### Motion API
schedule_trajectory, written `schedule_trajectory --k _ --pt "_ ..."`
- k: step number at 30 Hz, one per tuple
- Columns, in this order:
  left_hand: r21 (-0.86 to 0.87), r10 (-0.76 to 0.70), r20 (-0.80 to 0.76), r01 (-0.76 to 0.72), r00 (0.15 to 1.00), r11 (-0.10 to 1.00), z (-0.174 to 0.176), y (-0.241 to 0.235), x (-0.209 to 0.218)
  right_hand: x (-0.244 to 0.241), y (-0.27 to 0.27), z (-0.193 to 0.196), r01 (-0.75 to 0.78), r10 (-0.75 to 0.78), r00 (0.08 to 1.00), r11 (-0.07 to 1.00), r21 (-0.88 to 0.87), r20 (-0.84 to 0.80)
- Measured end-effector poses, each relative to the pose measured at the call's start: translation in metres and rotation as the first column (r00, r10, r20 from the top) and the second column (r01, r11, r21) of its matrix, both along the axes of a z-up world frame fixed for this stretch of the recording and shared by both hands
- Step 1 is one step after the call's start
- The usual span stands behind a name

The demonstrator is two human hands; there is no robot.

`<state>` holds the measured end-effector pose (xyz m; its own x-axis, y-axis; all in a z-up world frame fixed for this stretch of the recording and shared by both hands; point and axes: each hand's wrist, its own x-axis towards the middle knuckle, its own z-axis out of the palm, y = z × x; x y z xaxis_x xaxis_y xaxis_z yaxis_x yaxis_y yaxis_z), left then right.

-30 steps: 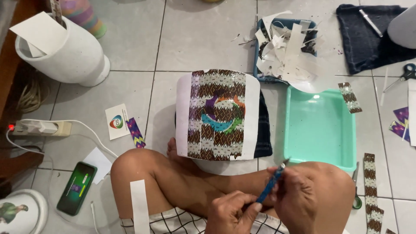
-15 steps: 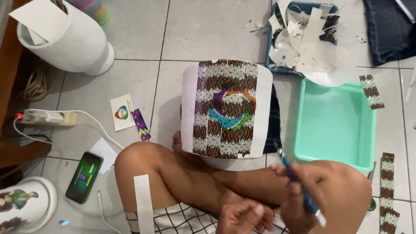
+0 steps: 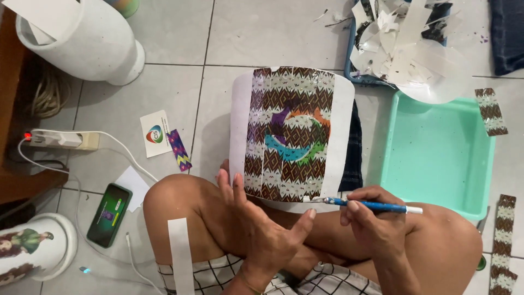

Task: The person sits on the floor and decorates a white ceramic vase by applying patterned paper strips. They use a craft knife to trim the edges of the strips and smooth them onto the curved surface. Excess paper is discarded into a nearby tray.

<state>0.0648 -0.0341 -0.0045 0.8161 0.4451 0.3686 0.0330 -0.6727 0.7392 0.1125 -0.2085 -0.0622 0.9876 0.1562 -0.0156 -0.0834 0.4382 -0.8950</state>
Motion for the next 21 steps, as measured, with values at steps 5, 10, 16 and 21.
schedule_trajectory --k 5,10,16,21 --pt "-0.017 -0.003 -0.033 0.002 0.999 1.000 -0.002 -0.003 0.007 0.001 0.005 0.000 0.022 -0.022 0.999 1.000 -0.017 0.032" --pt "-0.066 -0.002 -0.040 -0.001 0.999 0.998 -0.006 -0.004 0.010 0.000 0.009 -0.002 0.036 -0.035 0.999 0.998 -0.048 0.036" --pt "-0.041 -0.004 -0.047 0.002 0.999 0.999 -0.007 -0.003 0.012 0.001 0.010 -0.003 0.041 -0.038 0.998 0.998 -0.050 0.058" --pt "-0.051 0.002 -0.063 -0.005 0.998 0.999 -0.005 -0.003 0.013 0.000 0.010 -0.007 0.048 -0.047 0.998 0.999 -0.022 0.043"
